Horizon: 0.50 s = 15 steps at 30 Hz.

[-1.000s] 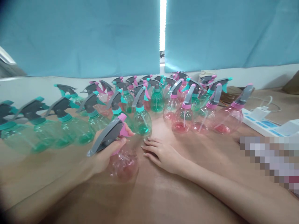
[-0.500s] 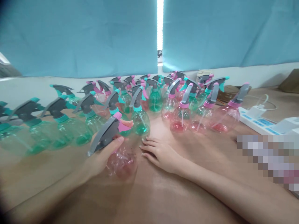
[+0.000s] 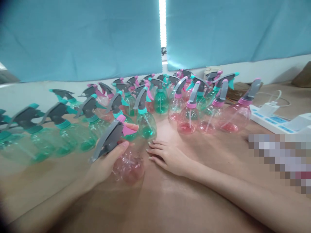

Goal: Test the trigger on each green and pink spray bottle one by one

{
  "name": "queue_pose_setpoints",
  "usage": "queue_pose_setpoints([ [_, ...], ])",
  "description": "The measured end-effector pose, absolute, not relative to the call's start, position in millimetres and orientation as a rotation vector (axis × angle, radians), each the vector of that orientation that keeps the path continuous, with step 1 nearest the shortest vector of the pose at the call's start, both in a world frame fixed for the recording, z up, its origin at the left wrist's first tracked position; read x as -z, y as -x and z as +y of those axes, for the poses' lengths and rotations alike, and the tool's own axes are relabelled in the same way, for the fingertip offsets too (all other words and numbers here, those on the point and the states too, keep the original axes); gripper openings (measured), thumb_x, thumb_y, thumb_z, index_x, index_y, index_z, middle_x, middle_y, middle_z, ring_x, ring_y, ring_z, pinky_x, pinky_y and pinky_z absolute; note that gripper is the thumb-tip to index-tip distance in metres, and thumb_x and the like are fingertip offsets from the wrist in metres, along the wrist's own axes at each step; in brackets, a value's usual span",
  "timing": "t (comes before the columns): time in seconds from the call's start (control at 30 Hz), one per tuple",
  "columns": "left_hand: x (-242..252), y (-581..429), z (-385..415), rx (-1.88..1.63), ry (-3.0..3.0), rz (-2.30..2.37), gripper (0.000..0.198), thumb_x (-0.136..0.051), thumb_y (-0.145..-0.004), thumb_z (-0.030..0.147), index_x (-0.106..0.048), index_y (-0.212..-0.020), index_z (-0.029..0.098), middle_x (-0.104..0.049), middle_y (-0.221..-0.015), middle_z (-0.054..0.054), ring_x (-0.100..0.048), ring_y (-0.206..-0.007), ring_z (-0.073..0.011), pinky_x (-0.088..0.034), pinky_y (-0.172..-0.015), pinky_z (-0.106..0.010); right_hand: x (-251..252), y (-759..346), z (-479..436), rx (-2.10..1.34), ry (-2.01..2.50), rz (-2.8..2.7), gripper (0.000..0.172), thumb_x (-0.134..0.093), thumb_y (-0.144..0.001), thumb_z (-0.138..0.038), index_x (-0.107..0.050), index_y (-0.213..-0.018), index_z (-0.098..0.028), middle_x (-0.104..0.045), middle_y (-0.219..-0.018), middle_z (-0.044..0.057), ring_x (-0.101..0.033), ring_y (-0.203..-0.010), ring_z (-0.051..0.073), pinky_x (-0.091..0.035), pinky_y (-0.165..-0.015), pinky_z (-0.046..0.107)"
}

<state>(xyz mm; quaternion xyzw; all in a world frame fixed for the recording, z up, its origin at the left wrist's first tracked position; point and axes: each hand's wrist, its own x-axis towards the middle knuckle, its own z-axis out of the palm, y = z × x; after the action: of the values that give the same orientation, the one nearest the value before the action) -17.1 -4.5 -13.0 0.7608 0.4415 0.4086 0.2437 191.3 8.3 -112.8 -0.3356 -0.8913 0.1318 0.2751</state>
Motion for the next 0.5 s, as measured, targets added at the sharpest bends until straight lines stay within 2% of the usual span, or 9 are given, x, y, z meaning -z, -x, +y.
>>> queue_pose_setpoints([
  [0.2,12.7,17.7,-3.9,-1.135,-2.083,1.203,0.031,-0.054,-0.081,0.023,-0.060,-0.112,0.027,-0.070,-0.083,-0.001,-0.066,-0.080,-0.0218,-0.056,-0.070,-0.035,113.1,-191.5,8.7,-0.339,0.911,-2.418,0.035,-0.045,-0.097,-0.032,-0.060,-0.127,-0.021,-0.061,-0.130,0.008,-0.052,-0.125,0.023,-0.042,-0.107,0.043],
  [0.5,11.4,16.9,-3.9,-1.143,-2.097,1.222,0.036,-0.053,-0.082,0.024,-0.060,-0.117,0.029,-0.066,-0.068,0.001,-0.065,-0.080,-0.0231,-0.056,-0.070,-0.036,111.8,-191.9,8.3,-0.346,0.910,-2.400,0.033,-0.046,-0.097,-0.031,-0.062,-0.124,-0.021,-0.059,-0.132,0.009,-0.051,-0.126,0.023,-0.042,-0.106,0.044],
])
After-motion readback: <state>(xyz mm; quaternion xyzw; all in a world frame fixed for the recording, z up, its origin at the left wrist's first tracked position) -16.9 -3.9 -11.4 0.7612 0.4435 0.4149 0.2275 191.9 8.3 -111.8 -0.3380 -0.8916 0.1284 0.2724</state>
